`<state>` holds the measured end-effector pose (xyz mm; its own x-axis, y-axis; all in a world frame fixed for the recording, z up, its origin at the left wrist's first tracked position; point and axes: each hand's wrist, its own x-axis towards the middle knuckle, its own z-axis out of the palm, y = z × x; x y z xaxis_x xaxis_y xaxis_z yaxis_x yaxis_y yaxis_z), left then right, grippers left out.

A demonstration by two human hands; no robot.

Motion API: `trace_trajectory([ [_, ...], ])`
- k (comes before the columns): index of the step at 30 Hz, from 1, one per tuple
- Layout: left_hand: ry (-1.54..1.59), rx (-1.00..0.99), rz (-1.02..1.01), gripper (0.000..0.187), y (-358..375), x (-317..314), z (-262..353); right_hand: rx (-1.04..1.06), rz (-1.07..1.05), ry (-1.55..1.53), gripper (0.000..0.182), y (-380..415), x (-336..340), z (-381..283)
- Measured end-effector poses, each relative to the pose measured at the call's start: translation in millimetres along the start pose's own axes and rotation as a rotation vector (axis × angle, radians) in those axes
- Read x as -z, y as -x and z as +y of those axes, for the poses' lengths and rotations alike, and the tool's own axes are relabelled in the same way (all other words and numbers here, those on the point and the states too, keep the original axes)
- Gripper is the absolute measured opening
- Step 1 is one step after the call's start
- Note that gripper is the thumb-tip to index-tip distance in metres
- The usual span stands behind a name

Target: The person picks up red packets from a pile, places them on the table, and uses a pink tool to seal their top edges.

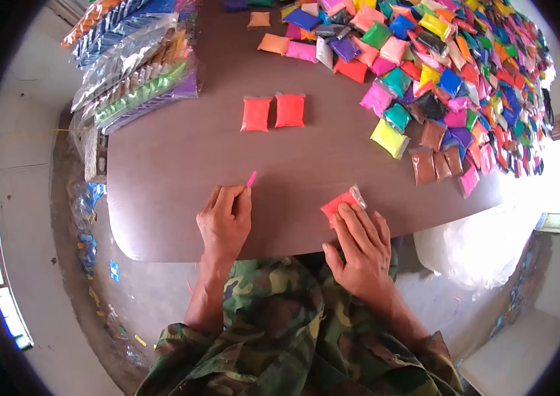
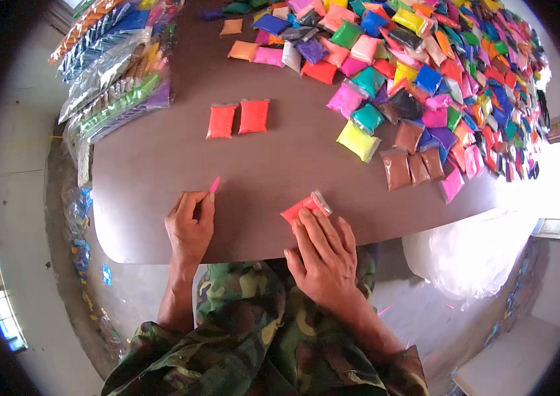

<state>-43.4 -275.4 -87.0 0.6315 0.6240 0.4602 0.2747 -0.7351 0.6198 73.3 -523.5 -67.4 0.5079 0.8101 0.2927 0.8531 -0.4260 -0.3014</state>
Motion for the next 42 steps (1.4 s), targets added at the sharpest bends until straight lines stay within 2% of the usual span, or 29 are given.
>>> trace_trajectory([
  [5,0.013,0.056,-0.025,0.01,0,-1,1,0.021,0.041,-0.012,0.06,-21,-8,2],
  [8,0.012,0.016,-0.017,0.01,0,2,0,-0.002,-0.015,-0.02,0.061,-5,-1,1],
  [11,0.057,0.123,-0.066,0.006,-1,3,2,-0.01,-0.005,-0.023,0.06,-7,0,1],
  [14,0.047,0.116,-0.05,0.008,-1,1,0,0.031,0.065,-0.022,0.057,-20,-5,10],
  [17,0.05,0.083,-0.064,0.008,-1,4,1,-0.03,0.123,-0.072,0.055,-31,-3,13],
  [20,0.05,0.115,-0.085,0.008,-2,6,2,0.007,0.12,-0.01,0.053,-36,-6,24],
  [21,0.049,0.115,-0.078,0.008,-3,5,2,0.023,0.145,-0.036,0.046,-43,2,24],
  [25,0.061,0.133,-0.061,0.009,-2,4,1,-0.025,0.272,-0.205,0.031,-58,17,32],
  [29,0.072,0.126,-0.046,0.009,-4,3,2,-0.508,0.348,-1.028,0.027,-61,14,23],
  [32,0.07,0.143,-0.06,0.009,-5,5,4,-0.692,0.316,-1.023,0.024,-61,0,26],
  [33,0.067,0.148,-0.065,0.009,-4,5,4,-0.654,0.299,-0.812,0.023,-53,-12,36],
  [36,0.057,0.155,-0.068,0.009,-3,4,2,-0.523,0.367,-0.494,0.026,-37,-18,33],
  [37,0.056,0.152,-0.067,0.009,-2,4,2,-0.497,0.348,-0.421,0.036,-30,-16,33],
  [40,0.021,0.115,-0.072,0.009,-3,3,9,-0.534,0.301,-0.39,0.044,-19,-5,27],
  [42,0.04,0.082,-0.102,0.008,-1,2,21,-0.597,0.294,-0.5,0.047,-16,-4,25],
])
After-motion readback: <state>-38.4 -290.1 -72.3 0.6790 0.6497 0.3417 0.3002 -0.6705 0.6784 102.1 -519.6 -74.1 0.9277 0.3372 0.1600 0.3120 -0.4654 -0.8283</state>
